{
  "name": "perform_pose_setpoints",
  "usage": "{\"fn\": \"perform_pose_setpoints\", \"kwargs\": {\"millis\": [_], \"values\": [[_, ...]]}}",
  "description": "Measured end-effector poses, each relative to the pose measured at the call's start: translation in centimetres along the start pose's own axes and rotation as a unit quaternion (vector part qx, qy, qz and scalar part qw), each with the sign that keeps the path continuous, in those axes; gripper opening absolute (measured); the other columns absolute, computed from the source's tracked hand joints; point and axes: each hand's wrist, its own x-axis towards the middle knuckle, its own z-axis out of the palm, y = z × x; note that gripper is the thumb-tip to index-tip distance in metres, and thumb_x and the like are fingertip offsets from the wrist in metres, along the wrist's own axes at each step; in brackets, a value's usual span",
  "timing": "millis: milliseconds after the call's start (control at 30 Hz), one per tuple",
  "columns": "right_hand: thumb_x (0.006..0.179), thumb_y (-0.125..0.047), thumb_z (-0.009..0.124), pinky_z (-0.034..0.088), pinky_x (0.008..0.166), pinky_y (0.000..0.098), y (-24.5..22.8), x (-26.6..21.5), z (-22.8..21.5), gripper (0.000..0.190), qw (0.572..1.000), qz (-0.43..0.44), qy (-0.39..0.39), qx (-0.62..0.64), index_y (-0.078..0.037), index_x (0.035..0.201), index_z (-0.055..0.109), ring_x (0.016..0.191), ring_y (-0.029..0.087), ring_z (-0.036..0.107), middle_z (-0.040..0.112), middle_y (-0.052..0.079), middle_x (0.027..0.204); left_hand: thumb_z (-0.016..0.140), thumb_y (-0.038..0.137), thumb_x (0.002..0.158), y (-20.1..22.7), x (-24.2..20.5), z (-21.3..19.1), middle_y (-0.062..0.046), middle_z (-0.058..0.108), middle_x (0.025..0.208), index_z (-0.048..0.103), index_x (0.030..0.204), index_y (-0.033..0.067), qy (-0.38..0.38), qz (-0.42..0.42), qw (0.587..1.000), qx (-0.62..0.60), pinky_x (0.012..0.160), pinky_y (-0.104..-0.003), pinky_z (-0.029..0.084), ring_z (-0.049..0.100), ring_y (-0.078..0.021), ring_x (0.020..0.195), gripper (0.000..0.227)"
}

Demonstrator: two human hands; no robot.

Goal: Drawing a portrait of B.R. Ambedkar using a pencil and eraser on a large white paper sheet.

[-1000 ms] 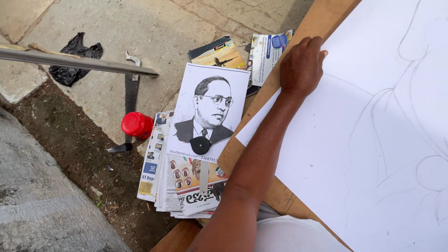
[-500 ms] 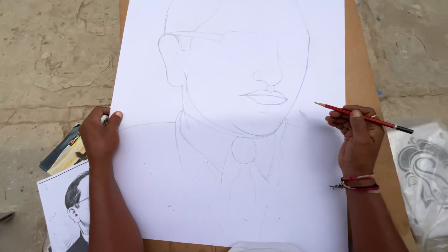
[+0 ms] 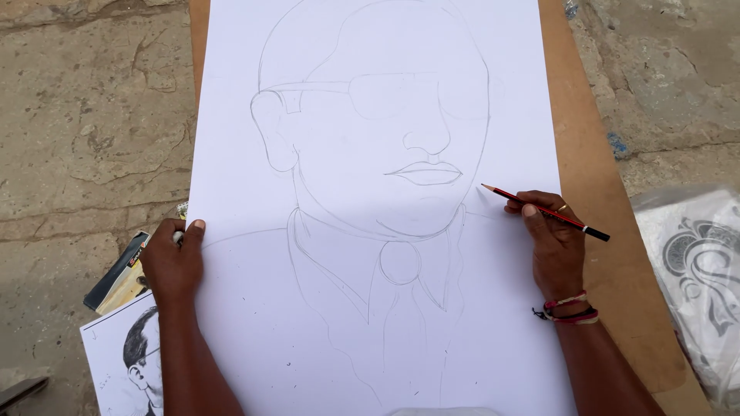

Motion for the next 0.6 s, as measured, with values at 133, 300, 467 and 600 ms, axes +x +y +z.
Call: {"fn": "perform_pose_setpoints", "kwargs": {"millis": [133,300,467,600], "values": [[0.107,-0.008,0.061,0.055,0.101,0.0328,-0.1,-0.1,0.0,0.017,1.000,0.004,0.005,0.000,-0.001,0.122,0.065,0.106,0.019,0.070,0.073,0.010,0.108,0.075,0.034,0.099,-0.2,-0.8,-0.1,-0.013,0.069,0.079,0.070,0.100,0.0016,0.008,-0.011,1.000,0.019,0.067,-0.040,0.051,0.064,-0.0249,0.069,0.033],[0.109,-0.007,0.060,0.056,0.101,0.0339,-0.3,-0.1,0.1,0.012,1.000,-0.008,0.015,0.015,-0.002,0.119,0.062,0.103,0.020,0.070,0.072,0.011,0.105,0.079,0.028,0.096,0.8,-2.2,-0.9,-0.011,0.066,0.081,0.066,0.101,0.0015,0.132,-0.017,0.989,0.065,0.065,-0.044,0.048,0.060,-0.0232,0.073,0.030],[0.107,-0.005,0.061,0.056,0.100,0.0333,0.1,0.1,0.5,0.012,1.000,-0.006,0.015,0.010,-0.001,0.118,0.061,0.105,0.019,0.069,0.071,0.011,0.108,0.069,0.020,0.100,6.1,-6.9,0.7,-0.011,0.065,0.089,0.062,0.109,-0.0013,0.116,0.035,0.990,-0.069,0.070,-0.038,0.051,0.062,-0.0210,0.073,0.024],[0.106,-0.005,0.061,0.055,0.099,0.0322,-0.1,-0.1,0.4,0.013,0.999,-0.013,0.028,0.006,0.000,0.118,0.063,0.104,0.018,0.069,0.071,0.011,0.108,0.061,0.013,0.099,9.0,-12.3,4.8,-0.013,0.067,0.094,0.061,0.113,-0.0031,0.042,0.114,0.983,-0.135,0.068,-0.035,0.054,0.064,-0.0208,0.079,0.021]]}}
